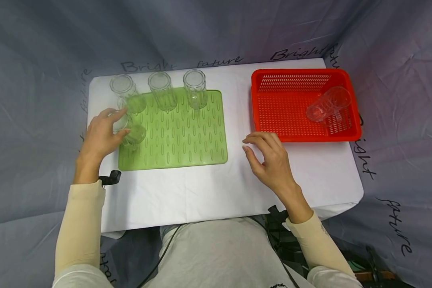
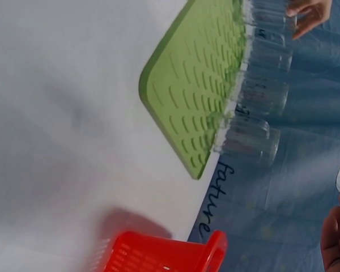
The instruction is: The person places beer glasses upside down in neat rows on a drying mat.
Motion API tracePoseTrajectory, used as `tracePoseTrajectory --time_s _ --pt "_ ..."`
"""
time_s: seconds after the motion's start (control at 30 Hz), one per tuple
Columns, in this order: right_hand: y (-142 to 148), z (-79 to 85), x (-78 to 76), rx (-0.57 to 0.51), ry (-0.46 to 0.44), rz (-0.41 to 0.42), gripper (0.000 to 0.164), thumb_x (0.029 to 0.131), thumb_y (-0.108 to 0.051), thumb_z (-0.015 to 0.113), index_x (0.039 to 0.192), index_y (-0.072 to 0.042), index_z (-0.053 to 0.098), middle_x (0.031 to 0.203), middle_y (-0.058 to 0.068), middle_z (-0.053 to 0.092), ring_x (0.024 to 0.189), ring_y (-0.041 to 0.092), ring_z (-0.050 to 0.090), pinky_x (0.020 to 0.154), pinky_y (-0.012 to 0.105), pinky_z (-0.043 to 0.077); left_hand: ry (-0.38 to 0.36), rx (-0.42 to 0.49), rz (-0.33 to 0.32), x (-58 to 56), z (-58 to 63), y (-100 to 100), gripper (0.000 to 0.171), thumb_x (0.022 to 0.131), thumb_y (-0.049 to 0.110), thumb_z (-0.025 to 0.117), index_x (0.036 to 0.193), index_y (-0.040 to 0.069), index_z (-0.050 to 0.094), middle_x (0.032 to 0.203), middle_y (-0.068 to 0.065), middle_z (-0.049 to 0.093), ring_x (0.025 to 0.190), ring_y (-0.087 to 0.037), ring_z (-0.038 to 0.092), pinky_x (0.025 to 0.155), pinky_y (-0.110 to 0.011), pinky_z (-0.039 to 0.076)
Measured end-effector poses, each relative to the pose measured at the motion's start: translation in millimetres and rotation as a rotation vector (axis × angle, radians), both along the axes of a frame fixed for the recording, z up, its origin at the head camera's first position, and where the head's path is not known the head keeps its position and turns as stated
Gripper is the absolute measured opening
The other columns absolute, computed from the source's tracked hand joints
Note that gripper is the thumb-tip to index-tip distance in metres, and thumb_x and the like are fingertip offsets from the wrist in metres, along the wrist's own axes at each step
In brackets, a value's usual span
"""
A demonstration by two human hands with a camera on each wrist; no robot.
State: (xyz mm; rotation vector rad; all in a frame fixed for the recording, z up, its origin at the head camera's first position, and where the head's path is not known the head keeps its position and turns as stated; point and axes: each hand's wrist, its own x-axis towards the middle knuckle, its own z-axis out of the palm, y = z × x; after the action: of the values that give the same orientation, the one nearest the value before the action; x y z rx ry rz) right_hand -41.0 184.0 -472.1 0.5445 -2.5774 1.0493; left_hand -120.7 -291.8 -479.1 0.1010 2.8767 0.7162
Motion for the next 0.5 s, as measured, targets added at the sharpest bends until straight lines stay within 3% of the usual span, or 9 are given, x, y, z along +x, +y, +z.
tracePoseTrajectory --time_s 0.5 --pt "-1.3 -0.4 -0.3 -0.009 0.007 -0.001 0.015 0.1 -0.013 0.073 0.11 -0.005 0.078 0.118 0.011 0.077 0.114 0.031 0.066 0.099 0.04 0.053 -0.015 -0.012 -0.036 5.1 4.6 -1.0 0.07 0.099 0.014 0.078 0.163 0.014 0.049 0.163 -0.027 0.048 0.136 -0.061 0.048 0.112 -0.074 0.037"
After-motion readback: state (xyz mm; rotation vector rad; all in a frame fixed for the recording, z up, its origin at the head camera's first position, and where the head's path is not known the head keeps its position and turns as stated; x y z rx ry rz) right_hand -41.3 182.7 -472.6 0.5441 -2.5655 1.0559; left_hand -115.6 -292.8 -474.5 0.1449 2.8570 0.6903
